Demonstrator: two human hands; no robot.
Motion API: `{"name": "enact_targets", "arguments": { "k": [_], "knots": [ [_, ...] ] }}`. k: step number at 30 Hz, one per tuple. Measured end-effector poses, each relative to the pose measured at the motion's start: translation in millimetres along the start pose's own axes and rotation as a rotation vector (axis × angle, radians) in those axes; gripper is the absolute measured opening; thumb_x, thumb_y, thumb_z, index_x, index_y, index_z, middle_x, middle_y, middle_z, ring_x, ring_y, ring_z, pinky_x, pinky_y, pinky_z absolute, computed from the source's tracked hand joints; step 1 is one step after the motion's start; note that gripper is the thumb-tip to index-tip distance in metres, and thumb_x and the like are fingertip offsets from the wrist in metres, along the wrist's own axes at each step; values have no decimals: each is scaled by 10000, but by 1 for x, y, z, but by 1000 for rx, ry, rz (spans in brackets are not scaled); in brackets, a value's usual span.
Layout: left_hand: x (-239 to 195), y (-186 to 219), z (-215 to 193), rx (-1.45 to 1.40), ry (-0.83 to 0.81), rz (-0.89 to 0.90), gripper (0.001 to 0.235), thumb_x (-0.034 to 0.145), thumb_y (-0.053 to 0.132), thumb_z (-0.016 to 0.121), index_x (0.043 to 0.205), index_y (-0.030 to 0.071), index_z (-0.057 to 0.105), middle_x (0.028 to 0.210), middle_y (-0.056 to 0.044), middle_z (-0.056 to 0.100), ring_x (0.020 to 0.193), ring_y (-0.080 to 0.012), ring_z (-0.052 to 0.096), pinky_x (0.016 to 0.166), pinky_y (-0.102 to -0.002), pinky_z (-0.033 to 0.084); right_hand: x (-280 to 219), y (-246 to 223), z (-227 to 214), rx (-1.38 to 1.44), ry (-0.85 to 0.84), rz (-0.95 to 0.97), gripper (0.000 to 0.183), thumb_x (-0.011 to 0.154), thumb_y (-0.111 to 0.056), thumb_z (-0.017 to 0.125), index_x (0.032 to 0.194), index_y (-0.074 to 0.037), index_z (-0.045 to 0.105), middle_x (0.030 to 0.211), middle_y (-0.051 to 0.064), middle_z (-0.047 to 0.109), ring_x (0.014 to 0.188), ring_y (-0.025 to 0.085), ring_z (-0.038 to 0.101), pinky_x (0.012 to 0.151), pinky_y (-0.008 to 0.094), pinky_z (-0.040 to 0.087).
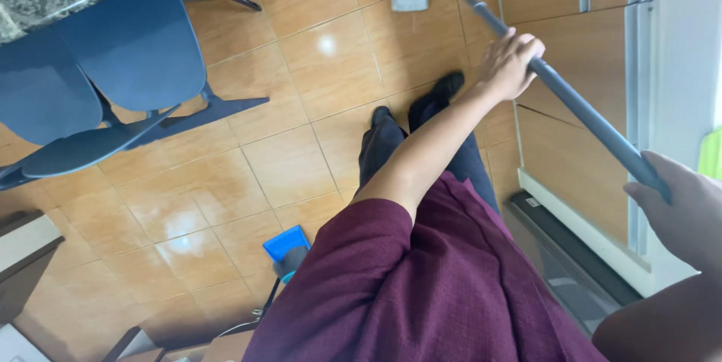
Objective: The person mops a tiled floor using a flat mop and a spray bottle. They move around a dining area, cleaning under chairs and near a refrigerator, and periodically spray the floor with a cleaning solution.
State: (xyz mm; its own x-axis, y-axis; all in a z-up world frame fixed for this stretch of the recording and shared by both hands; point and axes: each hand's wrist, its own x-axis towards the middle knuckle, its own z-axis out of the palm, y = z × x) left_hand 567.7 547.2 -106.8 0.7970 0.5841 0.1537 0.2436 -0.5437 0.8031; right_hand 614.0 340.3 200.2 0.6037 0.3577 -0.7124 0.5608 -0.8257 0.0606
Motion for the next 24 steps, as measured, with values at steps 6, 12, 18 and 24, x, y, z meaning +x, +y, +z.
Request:
{"name": "enact_targets", "arguments": {
  "k": [6, 12, 18, 24],
  "knots": [
    [67, -11, -1, -71, -153, 58, 256, 811, 273, 801, 956, 187, 607, 1013, 19, 659, 1121, -283, 606, 960, -499, 487, 66, 41, -56, -17, -96, -61, 545, 1007, -326, 645, 1518, -151, 576, 754, 118, 642, 577, 262, 668, 554, 408, 576],
    [86, -88, -49, -59, 172, -44, 239, 788, 205, 814, 973, 146, 675, 1048, -56, 687, 1123, -336, 600, 948, -464, 516, 153, -62, -142, -78, -300, -264, 528, 964, -443, 604, 1430, -198, 568, 861, 186, 761, 764, 328, 732, 781, 473, 555],
    [60, -264, -76, 571, 84, -659, 236, 822, 243, 770, 1029, 259, 658, 1410, -25, 536, 1217, -403, 554, 881, -569, 490, 236, -185, -66, 11, -215, -608, 432, 960, -355, 580, 1326, -128, 608, 1028, 243, 729, 1004, 457, 678, 911, 542, 516],
    [139, -232, -58, 445, 54, -637, 305, 812, 369, 801, 1015, 174, 682, 1358, -132, 567, 1271, -401, 543, 1040, -549, 450, 281, -144, -117, -45, -73, -512, 530, 995, -468, 516, 1461, -215, 542, 1058, 211, 727, 1026, 431, 678, 886, 536, 525]
  ]
}}
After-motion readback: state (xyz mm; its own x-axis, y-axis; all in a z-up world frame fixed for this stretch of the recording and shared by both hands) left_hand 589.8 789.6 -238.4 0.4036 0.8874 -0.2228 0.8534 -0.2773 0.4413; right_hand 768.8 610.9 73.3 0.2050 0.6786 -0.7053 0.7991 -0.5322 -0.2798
